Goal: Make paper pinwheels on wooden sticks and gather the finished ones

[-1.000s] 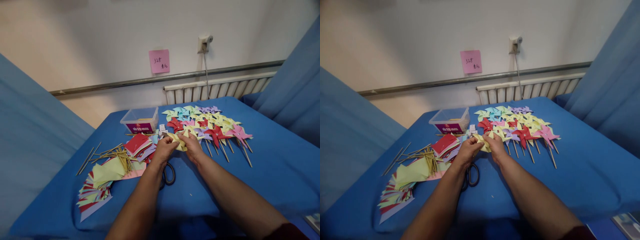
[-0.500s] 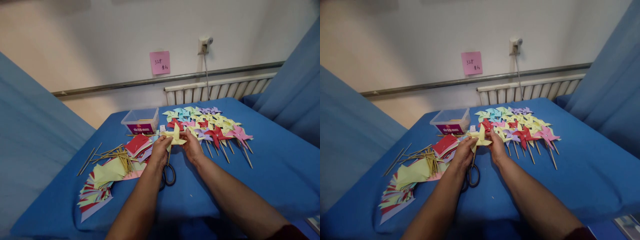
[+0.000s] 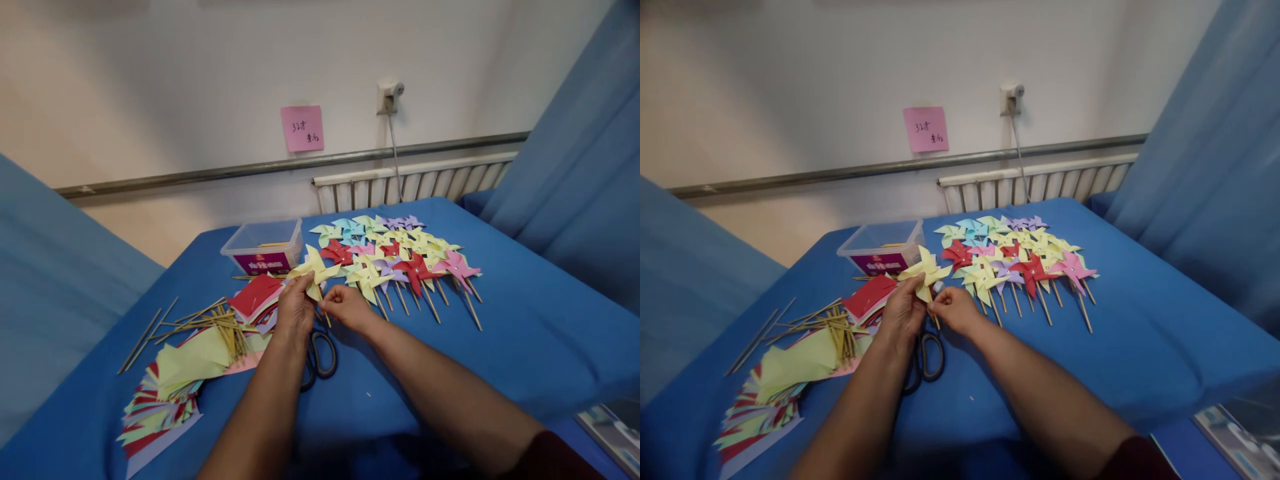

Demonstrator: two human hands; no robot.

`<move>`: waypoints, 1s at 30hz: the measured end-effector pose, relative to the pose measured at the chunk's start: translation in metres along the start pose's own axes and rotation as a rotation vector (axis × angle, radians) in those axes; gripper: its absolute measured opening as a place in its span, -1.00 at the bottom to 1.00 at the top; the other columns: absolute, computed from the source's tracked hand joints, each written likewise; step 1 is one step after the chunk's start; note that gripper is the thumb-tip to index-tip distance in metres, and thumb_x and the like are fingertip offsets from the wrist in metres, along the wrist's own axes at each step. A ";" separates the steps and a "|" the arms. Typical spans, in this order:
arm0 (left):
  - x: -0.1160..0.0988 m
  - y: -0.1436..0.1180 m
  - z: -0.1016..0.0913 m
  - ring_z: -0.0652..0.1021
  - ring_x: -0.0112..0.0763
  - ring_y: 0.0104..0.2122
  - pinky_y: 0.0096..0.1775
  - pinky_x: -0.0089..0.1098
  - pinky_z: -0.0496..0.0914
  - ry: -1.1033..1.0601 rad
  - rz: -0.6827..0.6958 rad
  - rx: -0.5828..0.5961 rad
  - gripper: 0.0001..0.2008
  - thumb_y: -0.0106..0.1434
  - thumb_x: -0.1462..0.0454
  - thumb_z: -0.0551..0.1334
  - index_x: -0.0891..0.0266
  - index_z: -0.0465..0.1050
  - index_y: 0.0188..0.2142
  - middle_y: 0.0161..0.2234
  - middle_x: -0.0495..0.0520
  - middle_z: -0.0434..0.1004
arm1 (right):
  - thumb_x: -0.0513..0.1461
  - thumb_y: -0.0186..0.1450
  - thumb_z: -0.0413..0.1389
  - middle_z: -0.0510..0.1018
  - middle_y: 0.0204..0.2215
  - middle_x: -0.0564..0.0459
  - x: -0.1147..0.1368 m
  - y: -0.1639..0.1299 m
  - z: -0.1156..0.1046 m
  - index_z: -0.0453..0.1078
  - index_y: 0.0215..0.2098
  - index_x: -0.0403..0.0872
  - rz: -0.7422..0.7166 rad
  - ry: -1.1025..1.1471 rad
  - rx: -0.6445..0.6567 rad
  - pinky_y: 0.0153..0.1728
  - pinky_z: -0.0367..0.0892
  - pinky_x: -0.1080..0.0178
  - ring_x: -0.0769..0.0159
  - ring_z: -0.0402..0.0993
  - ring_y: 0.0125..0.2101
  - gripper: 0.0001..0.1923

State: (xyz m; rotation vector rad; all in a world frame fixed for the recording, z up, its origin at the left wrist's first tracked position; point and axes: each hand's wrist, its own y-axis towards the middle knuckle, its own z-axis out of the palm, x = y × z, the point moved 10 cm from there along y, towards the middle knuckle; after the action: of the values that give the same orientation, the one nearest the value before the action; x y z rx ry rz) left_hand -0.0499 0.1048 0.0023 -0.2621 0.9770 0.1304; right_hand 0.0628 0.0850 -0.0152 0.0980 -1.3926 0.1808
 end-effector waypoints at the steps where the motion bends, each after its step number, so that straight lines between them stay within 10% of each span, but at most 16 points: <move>1: -0.002 0.001 -0.001 0.52 -0.45 -0.47 -0.32 -0.42 0.38 0.003 0.015 -0.015 -0.77 -0.14 0.38 0.42 0.28 0.43 -0.47 -0.48 -0.03 0.54 | -0.15 -0.02 0.26 0.38 -0.72 0.22 0.001 0.001 -0.001 0.32 -0.59 -0.06 -0.020 -0.019 -0.003 -0.62 0.08 0.37 0.49 0.18 -0.69 -0.78; 14: 0.004 -0.017 0.031 0.50 -0.50 -0.47 -0.36 -0.48 0.37 0.110 -0.070 0.183 -0.66 -0.15 0.32 0.48 0.30 0.49 -0.34 -0.43 -0.03 0.55 | -0.13 0.08 0.20 0.43 -0.65 0.18 0.007 -0.016 -0.027 0.32 -0.54 -0.05 -0.117 -0.082 -0.183 -0.58 0.15 0.35 0.42 0.28 -0.63 -0.81; 25: 0.016 -0.019 0.025 0.59 -0.44 -0.33 -0.31 -0.48 0.41 0.232 -0.139 0.189 -0.68 -0.03 0.23 0.44 0.25 0.51 -0.26 -0.18 0.15 0.62 | 0.00 0.17 0.12 0.43 -0.66 0.13 0.027 -0.115 -0.213 0.37 -0.51 -0.05 -0.132 -0.504 -0.698 -0.52 0.18 0.29 0.34 0.31 -0.62 -0.70; 30: 0.021 -0.024 0.032 0.57 -0.44 -0.37 -0.36 -0.49 0.42 0.306 -0.162 0.236 -0.66 -0.05 0.24 0.45 0.27 0.52 -0.26 -0.21 0.18 0.62 | -0.06 0.22 0.03 0.52 -0.58 0.05 0.028 -0.131 -0.257 0.40 -0.50 -0.05 0.021 -0.884 -0.788 -0.49 0.13 0.28 0.27 0.41 -0.54 -0.73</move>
State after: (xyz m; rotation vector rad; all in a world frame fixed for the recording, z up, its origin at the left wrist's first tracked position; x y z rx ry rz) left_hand -0.0074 0.0902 0.0060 -0.1449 1.2580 -0.1775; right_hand 0.3411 0.0029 -0.0280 -0.5545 -2.2457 -0.4589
